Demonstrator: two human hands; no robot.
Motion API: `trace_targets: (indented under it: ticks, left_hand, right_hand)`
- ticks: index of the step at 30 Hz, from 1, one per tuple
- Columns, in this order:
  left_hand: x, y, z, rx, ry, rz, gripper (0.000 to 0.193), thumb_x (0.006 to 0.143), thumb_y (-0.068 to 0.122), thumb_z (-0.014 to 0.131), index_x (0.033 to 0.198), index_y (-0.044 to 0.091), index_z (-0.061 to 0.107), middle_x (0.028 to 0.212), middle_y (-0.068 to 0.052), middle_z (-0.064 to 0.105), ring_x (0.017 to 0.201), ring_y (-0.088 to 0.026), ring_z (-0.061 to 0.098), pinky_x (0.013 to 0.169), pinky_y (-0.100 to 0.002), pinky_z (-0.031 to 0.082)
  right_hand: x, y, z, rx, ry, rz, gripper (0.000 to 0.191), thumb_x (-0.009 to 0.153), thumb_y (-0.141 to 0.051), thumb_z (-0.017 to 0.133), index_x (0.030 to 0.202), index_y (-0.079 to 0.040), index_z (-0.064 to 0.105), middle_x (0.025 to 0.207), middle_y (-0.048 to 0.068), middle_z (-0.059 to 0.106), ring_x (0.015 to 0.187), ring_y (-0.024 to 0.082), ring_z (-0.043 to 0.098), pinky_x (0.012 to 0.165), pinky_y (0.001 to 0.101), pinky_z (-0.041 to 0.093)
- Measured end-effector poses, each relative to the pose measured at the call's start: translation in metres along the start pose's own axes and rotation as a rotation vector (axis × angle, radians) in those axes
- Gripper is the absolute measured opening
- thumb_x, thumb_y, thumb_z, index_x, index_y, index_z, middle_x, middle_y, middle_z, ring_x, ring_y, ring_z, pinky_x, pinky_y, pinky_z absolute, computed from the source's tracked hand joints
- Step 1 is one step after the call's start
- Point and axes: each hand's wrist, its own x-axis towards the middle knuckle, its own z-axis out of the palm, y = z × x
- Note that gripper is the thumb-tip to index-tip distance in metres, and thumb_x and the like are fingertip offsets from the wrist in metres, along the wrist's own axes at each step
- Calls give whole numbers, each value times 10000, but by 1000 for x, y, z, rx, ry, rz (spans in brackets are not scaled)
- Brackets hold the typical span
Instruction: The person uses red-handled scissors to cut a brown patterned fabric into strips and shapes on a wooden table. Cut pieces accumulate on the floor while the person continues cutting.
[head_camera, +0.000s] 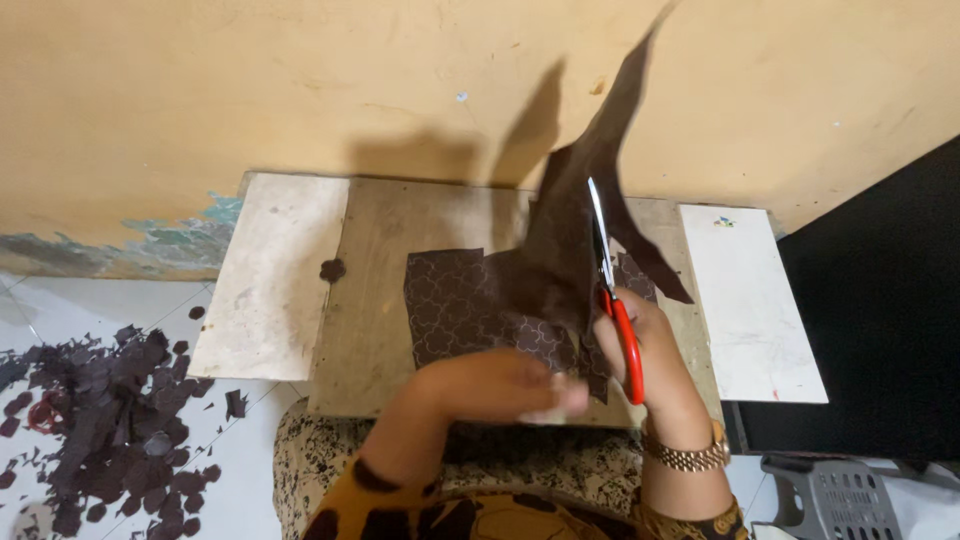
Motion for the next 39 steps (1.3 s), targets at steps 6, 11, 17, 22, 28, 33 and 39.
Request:
trace_targets:
  ticks: [6, 11, 17, 22, 28, 33, 39]
  left_hand:
    - [-34, -4, -34, -401, 446, 539, 827, 908, 448, 800, 1517, -10, 479, 1396, -233, 640, 1271, -307, 646, 1110, -463, 534]
    - [-34, -15, -100, 260, 1047, 480, 1334, 710, 667, 787, 1700, 36, 153, 1700, -238, 197, 1542, -391, 170, 1160, -537, 238]
    - [-2, 8, -123, -68, 394, 373, 1270, 595, 565, 911, 1599, 25, 349, 1561, -167, 504, 1467, -309, 461, 1225, -439, 353]
    - [-3, 36, -114, -58, 240, 285, 945, 657, 397, 890, 1452, 56, 511, 1365, -107, 669, 1300, -271, 606, 1112, -410, 451]
    - [-9, 52, -110, -94, 309, 228, 536, 929, 412, 662, 1323, 48, 660, 1229, -100, 728, 1120, -198, 665, 977, -372, 538]
    - [5, 61, -92, 154, 466, 117, 594, 916, 518, 620, 1327, 90, 642, 1112, -128, 769, 1024, -228, 718, 900, -394, 582]
    - [-4, 92, -97, 319, 300, -34, 677, 647, 450, 851, 1231, 143, 698, 1164, -96, 767, 1136, -285, 710, 1007, -422, 525]
  right_hand:
    - [-22, 35, -25, 64, -252, -23, 111, 847, -129, 578, 828, -34, 632, 696, -18, 579, 660, 77, 503, 601, 236, 465]
    - [-45, 85, -55, 582, -450, 164, 270, 954, -132, 696, 1112, 85, 662, 921, 149, 688, 765, 206, 639, 644, 319, 554]
    - [-49, 119, -52, 868, -216, 368, 523, 907, -173, 706, 1373, 30, 581, 1284, 176, 669, 1049, 210, 674, 803, 345, 582]
    - [-51, 125, -53, 781, -287, 195, 400, 962, -160, 691, 1309, 32, 631, 1230, 161, 698, 1036, 211, 678, 827, 343, 587]
    - [-45, 124, -44, 611, -263, -20, 270, 1029, -143, 673, 1231, 34, 690, 1165, 143, 732, 1021, 212, 682, 856, 341, 593]
    - [15, 82, -7, 350, -301, -214, 250, 1044, -165, 656, 1213, 10, 709, 1117, 127, 758, 996, 201, 701, 857, 328, 606]
    - [33, 32, -4, 288, -273, -211, 334, 1003, -210, 661, 1262, 1, 664, 1144, 116, 748, 1013, 190, 701, 867, 322, 594]
